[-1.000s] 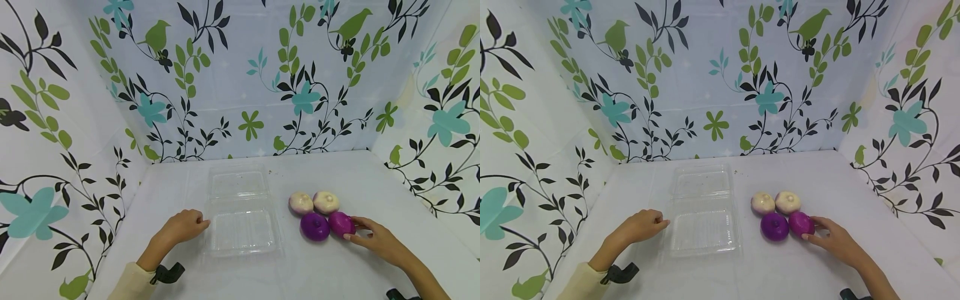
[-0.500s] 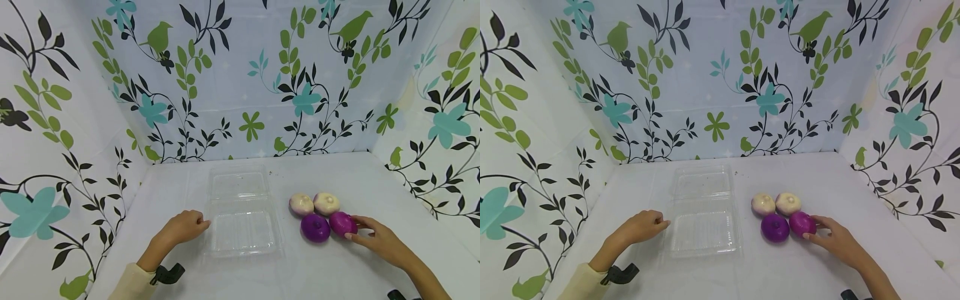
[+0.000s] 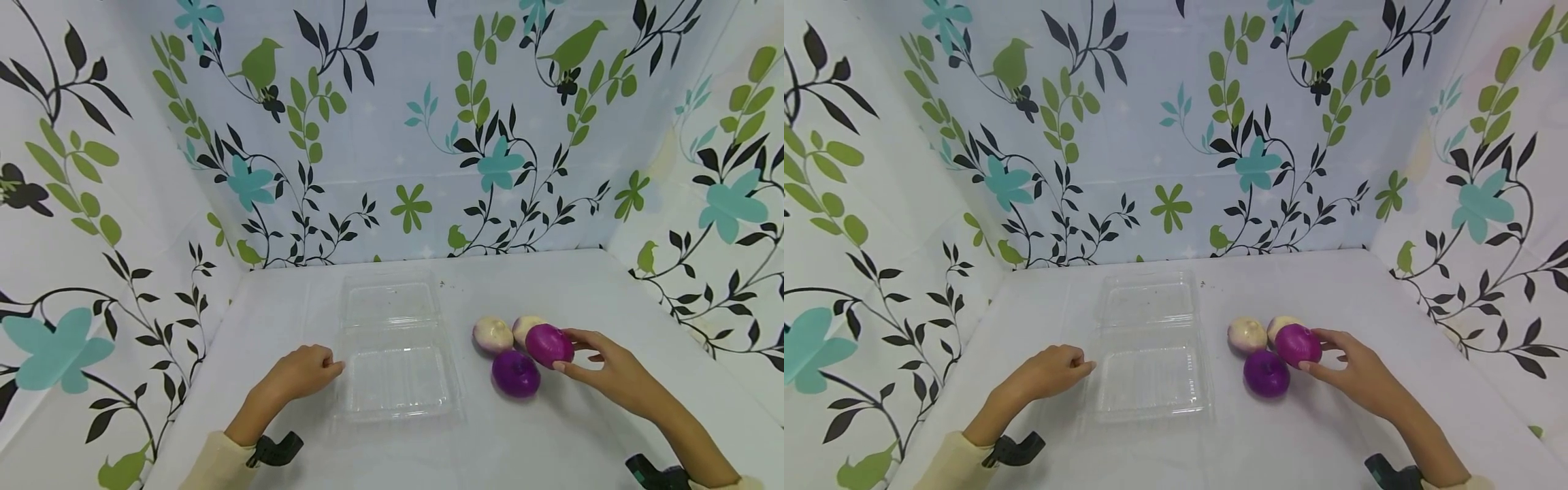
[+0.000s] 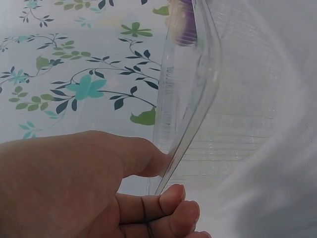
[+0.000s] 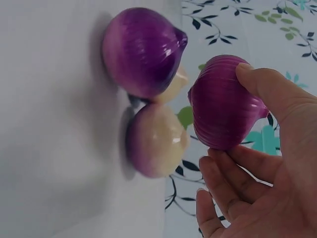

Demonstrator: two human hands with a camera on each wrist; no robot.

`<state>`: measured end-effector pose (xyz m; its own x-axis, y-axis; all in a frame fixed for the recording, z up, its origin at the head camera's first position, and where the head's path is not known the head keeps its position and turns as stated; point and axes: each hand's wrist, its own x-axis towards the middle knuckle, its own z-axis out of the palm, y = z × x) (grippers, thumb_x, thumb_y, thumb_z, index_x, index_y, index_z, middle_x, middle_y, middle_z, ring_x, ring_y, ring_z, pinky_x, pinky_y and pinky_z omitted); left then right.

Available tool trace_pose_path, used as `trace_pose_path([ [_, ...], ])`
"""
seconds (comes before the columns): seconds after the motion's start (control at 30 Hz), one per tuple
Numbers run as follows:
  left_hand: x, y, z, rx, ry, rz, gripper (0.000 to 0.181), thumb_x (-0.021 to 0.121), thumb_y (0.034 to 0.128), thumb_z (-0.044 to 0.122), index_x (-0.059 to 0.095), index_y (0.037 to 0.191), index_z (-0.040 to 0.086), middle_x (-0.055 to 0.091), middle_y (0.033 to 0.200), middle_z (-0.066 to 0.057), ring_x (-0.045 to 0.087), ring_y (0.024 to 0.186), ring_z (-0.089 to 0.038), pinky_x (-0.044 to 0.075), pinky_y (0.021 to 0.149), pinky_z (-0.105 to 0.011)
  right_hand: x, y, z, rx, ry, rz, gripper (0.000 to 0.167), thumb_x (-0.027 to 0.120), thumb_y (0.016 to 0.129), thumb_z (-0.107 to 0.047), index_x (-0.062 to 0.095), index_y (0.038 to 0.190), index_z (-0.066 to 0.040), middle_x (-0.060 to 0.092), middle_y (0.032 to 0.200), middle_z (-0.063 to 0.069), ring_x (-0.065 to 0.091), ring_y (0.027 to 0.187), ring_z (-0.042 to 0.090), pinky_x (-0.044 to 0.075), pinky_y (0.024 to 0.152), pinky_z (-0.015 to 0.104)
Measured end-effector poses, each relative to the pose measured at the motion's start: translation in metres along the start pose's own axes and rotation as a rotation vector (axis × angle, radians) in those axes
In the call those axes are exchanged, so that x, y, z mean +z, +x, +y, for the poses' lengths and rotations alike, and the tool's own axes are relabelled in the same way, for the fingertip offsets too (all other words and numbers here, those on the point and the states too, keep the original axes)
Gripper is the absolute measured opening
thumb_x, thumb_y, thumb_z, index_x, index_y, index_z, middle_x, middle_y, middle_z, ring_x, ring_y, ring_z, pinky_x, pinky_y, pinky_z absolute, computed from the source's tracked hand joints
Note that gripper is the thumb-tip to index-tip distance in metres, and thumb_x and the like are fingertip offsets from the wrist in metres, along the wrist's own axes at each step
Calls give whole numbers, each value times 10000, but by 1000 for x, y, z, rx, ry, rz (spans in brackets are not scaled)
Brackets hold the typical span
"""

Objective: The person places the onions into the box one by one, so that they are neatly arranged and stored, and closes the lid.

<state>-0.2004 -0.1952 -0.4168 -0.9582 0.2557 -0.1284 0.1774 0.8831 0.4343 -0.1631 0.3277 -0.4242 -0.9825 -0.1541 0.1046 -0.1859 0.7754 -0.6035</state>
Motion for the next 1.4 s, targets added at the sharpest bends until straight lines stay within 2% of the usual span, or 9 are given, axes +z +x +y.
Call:
trace_pose_path([
  [0.2, 0, -2, 1, -7, 4, 0, 339, 665, 1022, 271, 567, 732, 125, 487, 652, 12, 457, 612, -137, 352, 572, -309, 2, 14, -18, -79, 39, -1, 674, 792, 952, -403, 547, 1484, -71, 636, 1405, 164, 594, 1234, 356, 517, 930, 545],
  [0.5, 0, -2, 2, -14, 2, 1, 347, 663, 1023, 274, 566, 726, 122, 484, 647, 11, 455, 608, -138, 351, 573, -309, 18, 38, -47, -170, 107, -36, 646, 799, 945, -386, 566, 1454, -63, 635, 1405, 154, 615, 1225, 352, 532, 954, 568],
  [0.7, 2, 0, 2, -7, 1, -1, 347, 663, 1022, 271, 565, 725, 123, 480, 645, 14, 452, 607, -137, 346, 574, -309, 29, 51, -67, -169, 139, -84, 680, 822, 916, -417, 572, 1453, -84, 638, 1382, 144, 616, 1220, 384, 572, 920, 574],
  [0.8, 2, 0, 2, -6, 3, -2, 343, 661, 1023, 273, 568, 728, 125, 479, 645, 16, 453, 609, -136, 346, 574, -307, 35, 57, -78, -179, 116, -100, 700, 830, 896, -443, 584, 1444, -83, 660, 1333, 108, 625, 1221, 350, 565, 943, 570],
  [1.0, 2, 0, 3, -11, 3, -1, 339, 661, 1023, 272, 570, 733, 123, 488, 649, 14, 459, 610, -137, 351, 576, -307, 47, 71, -107, -249, 77, -148, 724, 845, 879, -448, 592, 1429, -50, 662, 1331, 85, 634, 1223, 301, 544, 991, 561],
  [1.23, 1, -1, 3, -18, 0, -4, 347, 665, 1022, 277, 570, 726, 124, 482, 644, 18, 453, 606, -133, 346, 571, -305, 67, 86, -139, -262, 32, -256, 745, 866, 861, -434, 584, 1429, -44, 664, 1280, 80, 631, 1208, 315, 602, 880, 444],
  [1.4, 1, -1, 3, -16, 0, 0, 353, 664, 1023, 277, 567, 721, 123, 477, 642, 21, 446, 605, -131, 344, 573, -305, 84, 94, -156, -267, 27, -318, 730, 881, 852, -401, 592, 1421, -47, 654, 1286, 62, 624, 1211, 298, 605, 874, 401],
])
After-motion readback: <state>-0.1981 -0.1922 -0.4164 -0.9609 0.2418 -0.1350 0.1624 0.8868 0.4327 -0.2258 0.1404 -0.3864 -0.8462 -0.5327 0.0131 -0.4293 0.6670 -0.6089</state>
